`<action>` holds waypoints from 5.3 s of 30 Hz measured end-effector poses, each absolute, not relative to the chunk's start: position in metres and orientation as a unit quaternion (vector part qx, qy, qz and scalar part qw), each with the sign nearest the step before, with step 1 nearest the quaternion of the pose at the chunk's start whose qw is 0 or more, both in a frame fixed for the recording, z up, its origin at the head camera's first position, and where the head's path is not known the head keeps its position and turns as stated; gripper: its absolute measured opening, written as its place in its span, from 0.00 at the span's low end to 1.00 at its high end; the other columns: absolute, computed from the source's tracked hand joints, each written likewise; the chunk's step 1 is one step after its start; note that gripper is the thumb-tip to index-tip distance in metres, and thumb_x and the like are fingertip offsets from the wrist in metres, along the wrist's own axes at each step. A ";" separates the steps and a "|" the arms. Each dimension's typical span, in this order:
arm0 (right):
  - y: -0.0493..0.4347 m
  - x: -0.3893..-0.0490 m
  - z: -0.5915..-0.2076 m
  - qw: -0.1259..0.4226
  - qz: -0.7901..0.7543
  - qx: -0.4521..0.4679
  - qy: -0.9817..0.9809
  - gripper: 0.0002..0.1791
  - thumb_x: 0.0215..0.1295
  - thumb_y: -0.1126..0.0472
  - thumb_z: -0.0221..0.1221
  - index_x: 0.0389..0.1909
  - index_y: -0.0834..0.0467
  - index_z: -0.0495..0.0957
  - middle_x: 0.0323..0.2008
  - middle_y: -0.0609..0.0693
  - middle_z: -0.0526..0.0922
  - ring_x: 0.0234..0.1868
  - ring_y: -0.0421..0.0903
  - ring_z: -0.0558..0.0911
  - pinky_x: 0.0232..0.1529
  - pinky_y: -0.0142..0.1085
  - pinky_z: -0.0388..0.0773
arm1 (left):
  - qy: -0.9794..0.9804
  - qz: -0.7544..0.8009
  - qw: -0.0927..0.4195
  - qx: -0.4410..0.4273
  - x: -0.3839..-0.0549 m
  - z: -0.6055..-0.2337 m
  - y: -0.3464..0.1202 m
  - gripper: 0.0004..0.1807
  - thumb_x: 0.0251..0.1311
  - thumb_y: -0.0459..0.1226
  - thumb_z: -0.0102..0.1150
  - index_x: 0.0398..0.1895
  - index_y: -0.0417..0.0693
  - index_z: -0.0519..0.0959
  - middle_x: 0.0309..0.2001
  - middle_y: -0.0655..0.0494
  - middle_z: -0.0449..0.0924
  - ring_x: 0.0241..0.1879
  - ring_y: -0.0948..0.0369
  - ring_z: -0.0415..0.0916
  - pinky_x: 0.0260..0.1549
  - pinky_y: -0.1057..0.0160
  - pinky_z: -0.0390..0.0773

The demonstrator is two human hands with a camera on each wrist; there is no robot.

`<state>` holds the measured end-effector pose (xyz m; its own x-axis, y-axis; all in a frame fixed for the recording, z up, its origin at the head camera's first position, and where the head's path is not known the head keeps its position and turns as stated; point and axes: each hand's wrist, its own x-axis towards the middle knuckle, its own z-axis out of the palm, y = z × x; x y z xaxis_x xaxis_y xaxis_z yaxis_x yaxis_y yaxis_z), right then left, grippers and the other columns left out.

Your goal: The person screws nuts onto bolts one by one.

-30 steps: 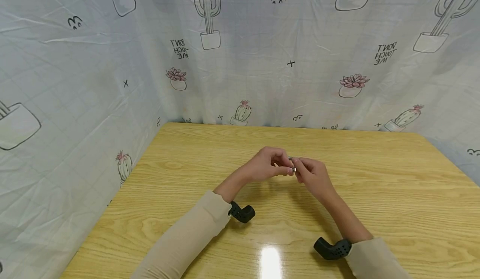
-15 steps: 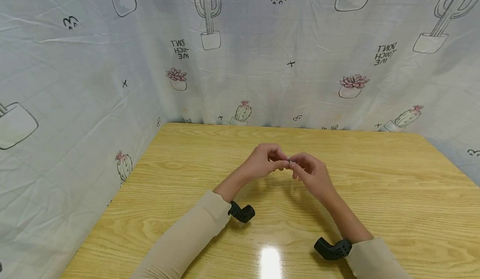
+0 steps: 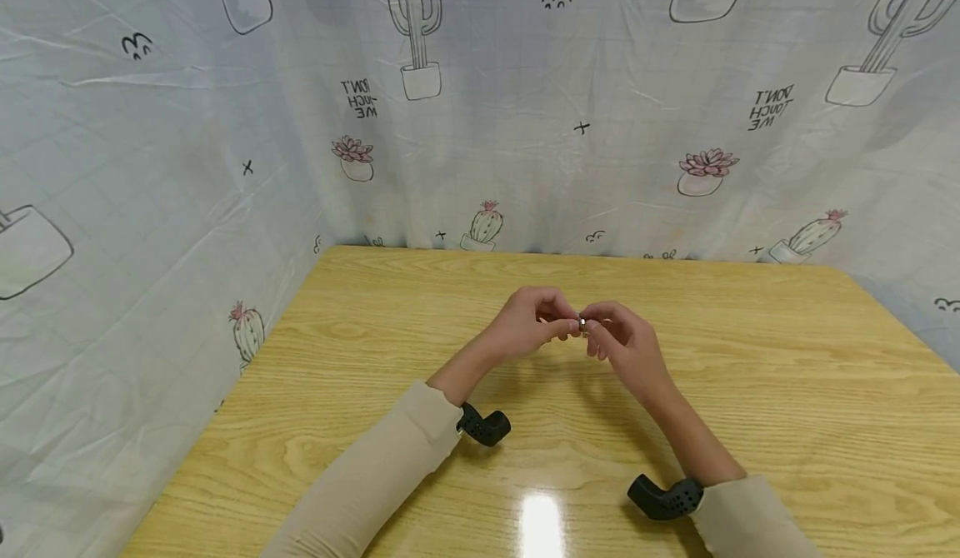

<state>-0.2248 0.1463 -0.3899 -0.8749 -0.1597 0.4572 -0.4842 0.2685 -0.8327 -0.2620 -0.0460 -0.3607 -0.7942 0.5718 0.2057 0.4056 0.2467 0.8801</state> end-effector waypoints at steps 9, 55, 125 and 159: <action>0.145 -0.223 -0.389 0.143 0.553 0.206 -0.795 0.08 0.72 0.63 0.54 0.39 0.63 0.79 0.27 0.58 0.79 0.22 0.49 0.76 0.23 0.39 0.76 | 0.782 0.534 0.079 0.311 -0.263 -0.361 -0.047 0.03 0.64 0.36 0.60 0.37 0.48 0.81 0.35 0.51 0.84 0.39 0.44 0.81 0.31 0.62 0.79; 0.144 -0.215 -0.391 0.154 0.527 0.211 -0.809 0.07 0.72 0.65 0.53 0.42 0.62 0.77 0.28 0.61 0.78 0.25 0.52 0.77 0.23 0.34 0.77 | 0.773 0.538 0.074 0.327 -0.255 -0.363 -0.042 0.03 0.65 0.34 0.59 0.38 0.44 0.79 0.37 0.46 0.83 0.39 0.40 0.80 0.40 0.45 0.82; 0.144 -0.216 -0.392 0.112 0.552 0.237 -0.792 0.13 0.78 0.61 0.43 0.36 0.63 0.72 0.22 0.57 0.71 0.20 0.50 0.72 0.22 0.38 0.73 | 0.790 0.506 0.046 0.343 -0.255 -0.359 -0.039 0.03 0.64 0.35 0.60 0.37 0.45 0.80 0.35 0.50 0.84 0.35 0.52 0.82 0.29 0.71 0.78; 0.157 -0.221 -0.386 0.168 0.529 0.171 -0.814 0.07 0.72 0.62 0.54 0.42 0.60 0.79 0.25 0.56 0.79 0.23 0.47 0.76 0.22 0.31 0.73 | 0.824 0.467 0.004 0.322 -0.257 -0.360 -0.041 0.03 0.65 0.38 0.60 0.39 0.52 0.80 0.34 0.59 0.83 0.33 0.68 0.78 0.34 0.70 0.79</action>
